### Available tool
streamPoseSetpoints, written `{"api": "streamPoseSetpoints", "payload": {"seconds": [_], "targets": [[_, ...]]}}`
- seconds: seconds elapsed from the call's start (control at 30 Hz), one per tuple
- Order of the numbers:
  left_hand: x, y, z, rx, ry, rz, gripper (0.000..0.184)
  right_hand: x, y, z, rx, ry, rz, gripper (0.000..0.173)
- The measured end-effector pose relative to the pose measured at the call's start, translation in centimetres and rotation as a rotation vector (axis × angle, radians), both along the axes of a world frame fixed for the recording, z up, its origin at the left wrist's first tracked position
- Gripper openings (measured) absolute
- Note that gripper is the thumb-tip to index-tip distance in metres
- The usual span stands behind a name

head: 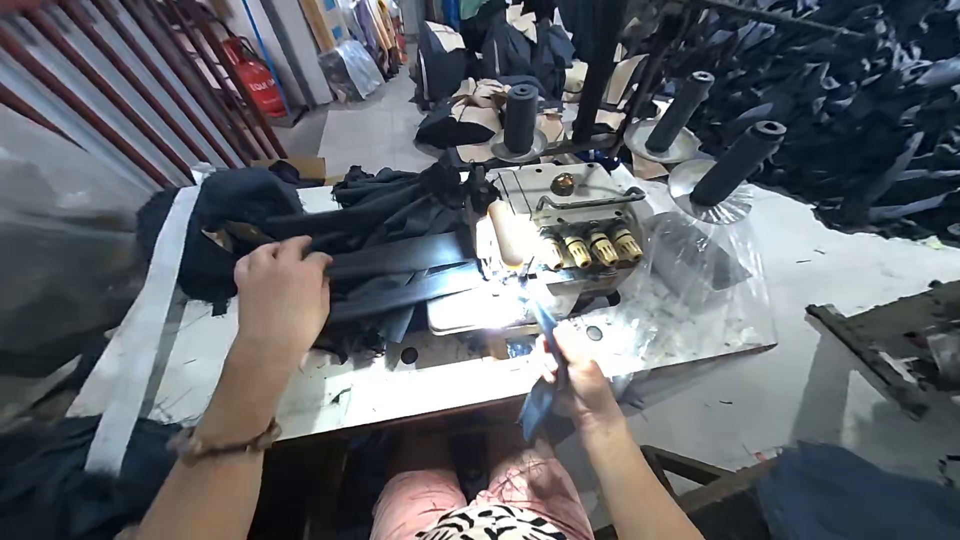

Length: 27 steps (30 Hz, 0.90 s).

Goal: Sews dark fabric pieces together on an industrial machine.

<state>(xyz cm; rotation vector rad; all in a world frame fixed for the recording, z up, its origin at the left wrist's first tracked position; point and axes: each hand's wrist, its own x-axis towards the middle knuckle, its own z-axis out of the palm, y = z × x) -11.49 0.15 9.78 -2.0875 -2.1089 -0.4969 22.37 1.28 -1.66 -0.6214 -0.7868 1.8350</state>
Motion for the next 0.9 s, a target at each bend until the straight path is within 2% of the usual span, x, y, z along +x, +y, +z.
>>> {"api": "streamPoseSetpoints", "payload": {"seconds": [0.07,0.13,0.17,0.23,0.27,0.33,0.4,0.47,0.53,0.6,0.67,0.77,0.9], "targets": [[3.9,-2.7,0.7,0.038,-0.096,-0.061,0.038,-1.1,-0.9,0.9,0.137,-0.145,0.158,0.02],[9.2,-5.3,0.0,-0.063,-0.317,-0.217,0.063,-2.6,-1.6,1.6,0.285,-0.166,0.335,0.017],[10.9,-6.0,-0.6,-0.115,-0.433,-0.319,0.068,-3.0,-2.0,1.9,0.351,-0.127,0.417,0.017],[11.8,-6.2,-1.6,-0.107,-0.639,-0.489,0.045,-2.9,-2.5,2.3,0.417,-0.021,0.533,0.019],[11.2,-6.0,-1.6,-0.077,-0.712,-0.512,0.031,-2.3,-2.5,2.4,0.419,0.035,0.563,0.02],[8.2,-5.2,-0.5,0.012,-0.642,-0.434,0.016,-0.6,-2.2,2.3,0.425,0.152,0.575,0.025],[4.7,-3.8,0.9,0.097,-0.45,-0.247,0.016,0.8,-0.9,2.0,0.432,0.255,0.519,0.026],[2.9,-1.8,0.5,0.163,-0.278,-0.079,0.018,1.3,0.4,1.1,0.297,0.245,0.409,0.026],[4.0,-0.7,-1.7,0.231,-0.168,-0.157,0.022,0.6,1.5,0.0,0.105,0.192,0.281,0.024],[7.5,-0.5,-5.2,0.314,-0.117,-0.417,0.024,-0.2,2.2,-0.6,-0.019,0.157,0.216,0.034],[10.1,-0.5,-8.4,0.234,-0.116,-0.624,0.033,-0.3,2.3,-1.4,-0.068,0.245,0.218,0.036],[9.9,-0.2,-10.1,0.205,-0.087,-0.624,0.041,1.3,2.9,-2.3,-0.003,0.509,0.278,0.025],[10.1,-0.8,-9.3,0.15,-0.035,-0.536,0.045,2.1,3.9,-2.3,-0.007,0.546,0.134,0.027]]}}
